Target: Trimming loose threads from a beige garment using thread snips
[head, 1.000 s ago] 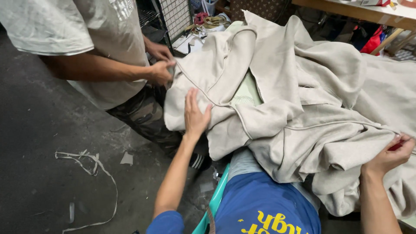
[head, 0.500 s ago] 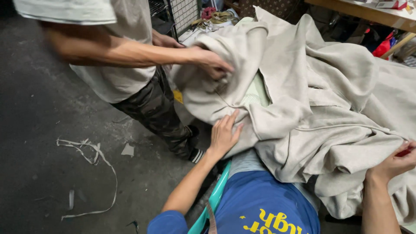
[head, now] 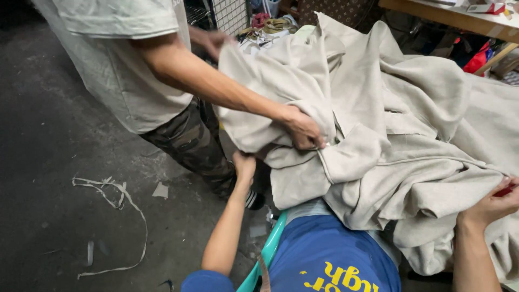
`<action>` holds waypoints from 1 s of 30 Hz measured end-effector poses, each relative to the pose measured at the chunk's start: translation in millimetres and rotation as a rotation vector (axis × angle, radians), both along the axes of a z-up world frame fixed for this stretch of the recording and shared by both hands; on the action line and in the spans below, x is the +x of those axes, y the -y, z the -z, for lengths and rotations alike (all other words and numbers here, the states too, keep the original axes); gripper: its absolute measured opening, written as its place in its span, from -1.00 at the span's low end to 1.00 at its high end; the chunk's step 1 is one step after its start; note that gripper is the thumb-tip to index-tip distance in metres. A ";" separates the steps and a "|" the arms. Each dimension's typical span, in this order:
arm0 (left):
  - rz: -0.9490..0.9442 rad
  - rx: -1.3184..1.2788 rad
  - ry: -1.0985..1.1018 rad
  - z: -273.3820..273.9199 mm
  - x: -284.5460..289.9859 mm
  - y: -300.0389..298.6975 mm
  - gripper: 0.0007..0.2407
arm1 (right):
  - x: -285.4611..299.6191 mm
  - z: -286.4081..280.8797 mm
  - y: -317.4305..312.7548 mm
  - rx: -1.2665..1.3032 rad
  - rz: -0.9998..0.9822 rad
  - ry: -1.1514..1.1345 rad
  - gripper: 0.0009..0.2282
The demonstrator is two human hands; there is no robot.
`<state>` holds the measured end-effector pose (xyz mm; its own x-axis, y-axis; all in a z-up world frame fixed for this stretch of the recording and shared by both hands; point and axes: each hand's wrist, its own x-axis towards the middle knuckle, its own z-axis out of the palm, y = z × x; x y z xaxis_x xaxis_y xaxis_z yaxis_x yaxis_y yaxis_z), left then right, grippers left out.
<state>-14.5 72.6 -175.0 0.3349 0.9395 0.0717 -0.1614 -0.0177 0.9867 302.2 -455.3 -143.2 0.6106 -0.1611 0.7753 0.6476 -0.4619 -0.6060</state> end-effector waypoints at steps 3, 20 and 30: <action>-0.042 -0.050 0.229 11.5 -12.3 10.3 -0.79 | -9.3 -8.1 -1.5 -0.046 0.012 0.021 -0.76; 0.021 -0.463 0.243 56.0 -16.3 128.9 -0.69 | -14.0 -13.5 -4.3 -0.036 -0.002 0.018 -0.75; 0.027 -0.487 0.027 15.7 -27.4 153.1 -0.54 | -11.4 -7.4 -3.2 0.020 -0.017 -0.058 -0.68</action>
